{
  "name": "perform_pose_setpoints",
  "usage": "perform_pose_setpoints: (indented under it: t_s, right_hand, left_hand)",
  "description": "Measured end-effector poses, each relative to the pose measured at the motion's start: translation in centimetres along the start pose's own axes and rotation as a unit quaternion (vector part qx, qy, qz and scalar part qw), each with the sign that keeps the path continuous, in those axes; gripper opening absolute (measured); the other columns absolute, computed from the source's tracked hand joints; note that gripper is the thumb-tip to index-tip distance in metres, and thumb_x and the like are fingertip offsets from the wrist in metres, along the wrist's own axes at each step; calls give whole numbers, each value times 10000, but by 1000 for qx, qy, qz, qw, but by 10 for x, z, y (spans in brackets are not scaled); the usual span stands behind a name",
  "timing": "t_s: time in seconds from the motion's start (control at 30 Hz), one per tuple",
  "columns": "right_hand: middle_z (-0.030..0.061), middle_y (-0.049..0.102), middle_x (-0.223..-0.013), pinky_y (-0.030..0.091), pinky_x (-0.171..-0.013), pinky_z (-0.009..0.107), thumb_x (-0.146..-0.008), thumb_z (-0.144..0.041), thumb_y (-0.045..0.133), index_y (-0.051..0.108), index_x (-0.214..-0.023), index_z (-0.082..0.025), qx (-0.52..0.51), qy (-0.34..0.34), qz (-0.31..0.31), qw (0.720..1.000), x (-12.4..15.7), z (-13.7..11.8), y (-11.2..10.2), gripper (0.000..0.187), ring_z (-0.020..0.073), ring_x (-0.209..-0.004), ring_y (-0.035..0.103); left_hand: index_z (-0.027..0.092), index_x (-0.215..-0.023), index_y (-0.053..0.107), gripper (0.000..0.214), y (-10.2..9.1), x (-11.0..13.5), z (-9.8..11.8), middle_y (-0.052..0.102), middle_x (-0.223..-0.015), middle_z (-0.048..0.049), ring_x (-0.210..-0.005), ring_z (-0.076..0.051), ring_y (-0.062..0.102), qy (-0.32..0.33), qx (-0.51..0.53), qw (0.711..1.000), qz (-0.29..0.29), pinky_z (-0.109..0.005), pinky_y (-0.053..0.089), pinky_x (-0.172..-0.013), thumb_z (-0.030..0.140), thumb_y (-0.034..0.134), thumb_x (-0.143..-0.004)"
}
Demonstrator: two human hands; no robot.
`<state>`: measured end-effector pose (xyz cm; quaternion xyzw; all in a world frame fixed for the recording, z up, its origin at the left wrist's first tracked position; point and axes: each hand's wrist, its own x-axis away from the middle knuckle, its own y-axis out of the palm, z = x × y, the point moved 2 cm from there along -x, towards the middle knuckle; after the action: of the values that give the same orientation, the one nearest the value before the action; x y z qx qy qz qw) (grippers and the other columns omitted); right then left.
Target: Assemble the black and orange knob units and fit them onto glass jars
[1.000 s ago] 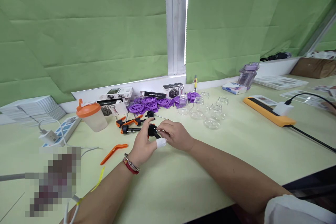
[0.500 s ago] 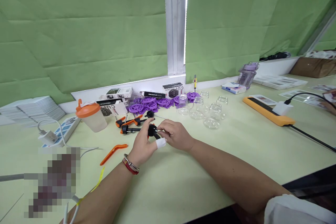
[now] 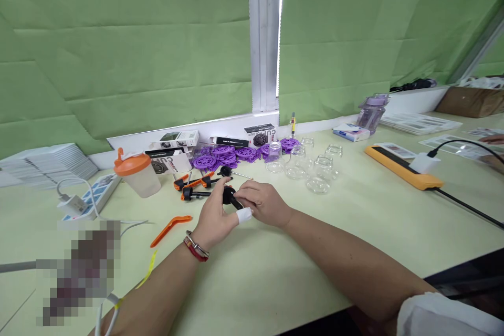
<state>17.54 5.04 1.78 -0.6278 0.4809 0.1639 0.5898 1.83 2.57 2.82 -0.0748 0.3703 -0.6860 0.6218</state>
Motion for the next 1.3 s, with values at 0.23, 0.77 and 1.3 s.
perform_pose_setpoints:
  t_s: [0.23, 0.77, 1.3]
  right_hand:
    - [60, 649, -893, 475, -710, 251, -933, -177, 415, 565, -873, -196, 10, 19, -35, 999, -2, 1, -1, 162, 145, -816, 609]
    - [39, 643, -824, 454, -669, 248, -929, -169, 410, 552, -794, -197, -21, 10, -31, 999, -4, 3, -2, 198, 134, -745, 580]
    - [41, 639, -807, 464, -678, 244, -926, -181, 440, 556, -785, -190, -31, 8, -8, 999, -3, 5, -1, 182, 136, -744, 588]
  left_hand:
    - [196, -1316, 359, 766, 1, 0, 2, 540, -1168, -114, -1005, -265, 558, -4, 8, 1000, -26, -414, 451, -882, 420, 700, -668]
    - [217, -1365, 294, 780, 0, 2, 4, 555, -1021, -59, -874, -213, 555, -22, 34, 998, -58, -384, 452, -819, 380, 661, -696]
    - [209, -1364, 333, 766, 0, 1, 4, 572, -994, -56, -830, -204, 560, -9, 26, 998, -50, -371, 457, -810, 373, 671, -696]
